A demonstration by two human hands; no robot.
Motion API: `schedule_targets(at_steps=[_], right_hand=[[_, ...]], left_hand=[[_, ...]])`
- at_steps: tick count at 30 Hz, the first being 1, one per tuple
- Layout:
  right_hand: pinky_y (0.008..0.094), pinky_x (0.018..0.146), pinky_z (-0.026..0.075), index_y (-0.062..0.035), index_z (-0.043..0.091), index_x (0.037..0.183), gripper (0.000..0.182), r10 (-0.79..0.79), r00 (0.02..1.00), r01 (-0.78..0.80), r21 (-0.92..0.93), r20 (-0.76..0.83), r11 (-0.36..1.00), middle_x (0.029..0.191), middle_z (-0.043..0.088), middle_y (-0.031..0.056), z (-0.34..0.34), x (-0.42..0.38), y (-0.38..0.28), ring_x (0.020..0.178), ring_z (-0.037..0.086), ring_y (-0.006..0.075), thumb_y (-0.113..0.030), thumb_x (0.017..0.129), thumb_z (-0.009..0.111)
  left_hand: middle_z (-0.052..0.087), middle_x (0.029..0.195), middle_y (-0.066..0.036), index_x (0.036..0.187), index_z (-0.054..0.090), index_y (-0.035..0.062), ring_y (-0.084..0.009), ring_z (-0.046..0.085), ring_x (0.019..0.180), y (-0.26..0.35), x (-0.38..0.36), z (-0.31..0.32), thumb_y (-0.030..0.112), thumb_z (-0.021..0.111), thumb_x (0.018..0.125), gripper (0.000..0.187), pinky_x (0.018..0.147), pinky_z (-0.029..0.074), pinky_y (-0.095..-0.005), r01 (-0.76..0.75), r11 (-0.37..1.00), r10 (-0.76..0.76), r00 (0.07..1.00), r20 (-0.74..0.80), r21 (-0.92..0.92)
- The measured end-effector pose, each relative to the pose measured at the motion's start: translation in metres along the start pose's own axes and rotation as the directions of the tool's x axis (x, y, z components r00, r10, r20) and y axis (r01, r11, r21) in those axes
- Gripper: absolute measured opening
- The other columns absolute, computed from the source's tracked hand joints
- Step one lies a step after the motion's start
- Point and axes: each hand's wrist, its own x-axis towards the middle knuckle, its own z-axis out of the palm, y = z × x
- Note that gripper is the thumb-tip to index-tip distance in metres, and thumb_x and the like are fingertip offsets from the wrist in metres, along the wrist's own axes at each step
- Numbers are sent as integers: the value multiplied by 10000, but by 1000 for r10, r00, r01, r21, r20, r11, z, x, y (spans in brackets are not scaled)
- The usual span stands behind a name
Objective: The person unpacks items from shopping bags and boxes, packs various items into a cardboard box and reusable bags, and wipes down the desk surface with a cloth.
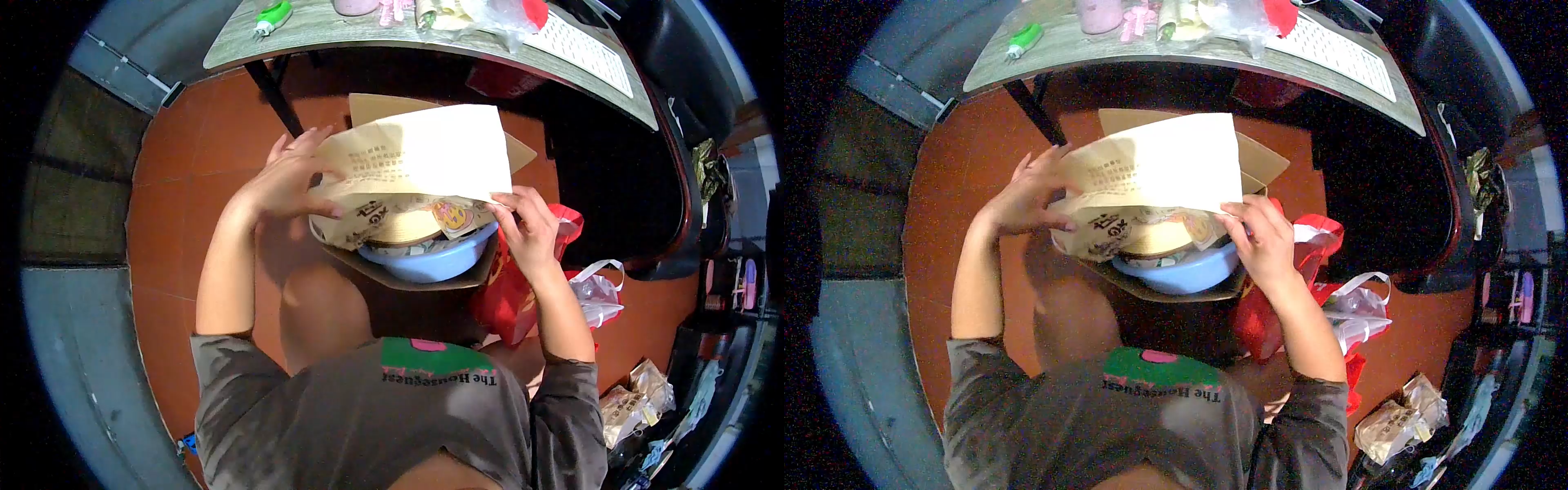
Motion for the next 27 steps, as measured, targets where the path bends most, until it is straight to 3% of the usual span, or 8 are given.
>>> schedule_targets(at_steps=[2, 9, 13, 14, 17, 18, 22, 27], right_hand=[[303, 616, 497, -34, 630, 842, 133, -61, 998, 61, 22, -10, 998, 859, 600, 114, 6, 3, 0, 739, 604, 237, -53, 721, 681], [295, 585, 482, -31, 602, 859, 131, 18, 999, -16, 57, -27, 998, 877, 558, 107, 17, 9, -14, 710, 587, 228, -40, 741, 658], [345, 762, 471, -25, 432, 1169, 507, 185, 978, -173, 124, -93, 977, 966, 544, 158, 30, 13, -10, 860, 576, 291, -104, 736, 684], [369, 875, 429, -32, 228, 1328, 765, 342, 939, -330, 229, -17, 916, 1091, 524, 217, 34, 11, -7, 1006, 539, 343, -165, 735, 692], [366, 906, 416, -46, 134, 1382, 832, 443, 892, -445, 341, 88, 828, 1190, 481, 253, 38, 18, -9, 1086, 512, 344, -199, 761, 667], [361, 948, 383, -46, 136, 1395, 743, 448, 880, -475, 313, 157, 823, 1310, 385, 220, 27, 23, -23, 1161, 454, 313, -157, 827, 603], [350, 842, 464, -62, 358, 1317, 536, 262, 961, -270, 93, 92, 958, 1128, 536, 242, 19, 14, -23, 994, 567, 360, -126, 833, 580], [369, 678, 526, -82, 537, 1123, 381, 50, 978, -8, -204, 200, 979, 1069, 565, 198, 2, 16, -24, 833, 617, 319, -128, 758, 635]], left_hand=[[288, 1385, -199, 1152, 564, 146, -322, 229, 1306, 6, 16, 0, 472, 776, 500, 760, 1063, 70, -491, -97, 986, 87, 993, 77, 134], [344, 1271, -185, 1142, 532, 154, -363, 314, 1191, 36, 80, -7, 356, 766, 530, 685, 986, 290, -454, -155, 988, 151, 953, 262, -5], [542, 1064, -135, 1037, 588, 78, -292, 462, 1074, 24, 100, -2, 240, 709, 620, 464, 918, 365, -369, -340, 937, 349, 922, 169, -78], [577, 969, -123, 982, 599, 50, -297, 523, 984, 29, 95, -1, 120, 648, 671, 323, 862, 413, -356, -414, 897, 423, 906, 23, -156], [561, 996, -137, 992, 583, 47, -322, 537, 954, 41, 77, 11, 72, 599, 706, 287, 836, 435, -377, -319, 914, 293, 946, -138, -250], [538, 1047, -140, 1003, 572, 66, -335, 538, 955, 47, 67, 7, 69, 581, 726, 278, 824, 446, -390, -306, 929, 284, 950, -129, -208], [484, 1153, -133, 1038, 568, 118, -331, 525, 999, 40, 35, 16, 83, 586, 737, 303, 837, 442, -392, -181, 961, 186, 983, 4, -211], [534, 1123, -132, 1078, 576, 140, -323, 560, 956, 30, 4, 25, 74, 605, 713, 372, 788, 470, -391, -118, 987, 111, 992, -63, -113]])
